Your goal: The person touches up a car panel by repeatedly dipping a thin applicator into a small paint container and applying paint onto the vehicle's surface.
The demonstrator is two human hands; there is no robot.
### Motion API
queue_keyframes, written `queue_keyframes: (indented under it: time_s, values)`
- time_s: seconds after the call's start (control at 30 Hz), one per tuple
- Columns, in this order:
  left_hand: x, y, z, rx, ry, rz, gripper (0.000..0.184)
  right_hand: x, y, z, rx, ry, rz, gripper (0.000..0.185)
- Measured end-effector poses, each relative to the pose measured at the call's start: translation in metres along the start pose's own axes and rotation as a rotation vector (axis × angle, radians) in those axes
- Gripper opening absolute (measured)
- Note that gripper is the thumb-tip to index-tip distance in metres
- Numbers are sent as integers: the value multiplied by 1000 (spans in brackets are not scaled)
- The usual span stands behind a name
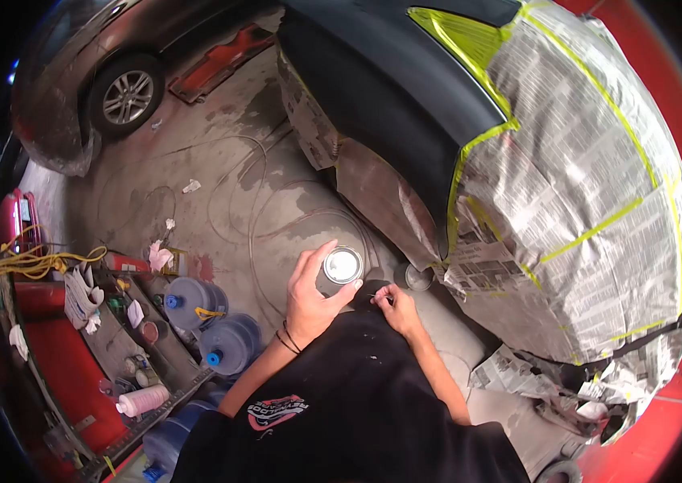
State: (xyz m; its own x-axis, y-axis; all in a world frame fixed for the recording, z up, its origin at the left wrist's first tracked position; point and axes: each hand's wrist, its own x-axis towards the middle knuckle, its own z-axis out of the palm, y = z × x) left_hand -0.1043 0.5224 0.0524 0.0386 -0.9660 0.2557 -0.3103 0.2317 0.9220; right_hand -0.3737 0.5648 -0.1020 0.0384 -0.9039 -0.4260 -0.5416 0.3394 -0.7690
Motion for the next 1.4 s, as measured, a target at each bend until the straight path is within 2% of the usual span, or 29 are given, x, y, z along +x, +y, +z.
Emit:
queue_keyframes:
  time_s: [0.23,0.33,0.53,0.63,0.67,0.83,1.03,1.17,1.4]
  values:
    - [44,-22,9,-36,91,21,75,22,-1,-17,-52,-13,-40,22]
    - [71,-25,14,-53,121,-31,74,45,-13,-30,-118,-51,-83,21]
    - [130,-40,30,-36,234,5,72,106,-79,-71,-280,-84,-47,19]
    - [161,-42,38,-6,269,14,73,139,-115,-102,-265,-20,-126,17]
    - [171,-42,41,-1,276,7,73,152,-114,-110,-212,45,-241,17]
    - [224,-46,60,5,348,37,75,203,-207,-164,-242,154,-525,14]
    - [295,-44,73,8,394,68,72,250,-318,-205,-255,231,-753,10]
    - [333,-49,74,10,399,83,70,269,-378,-208,-480,294,-941,9]
    - [369,-73,64,58,371,79,72,303,-415,-182,-625,271,-893,12]
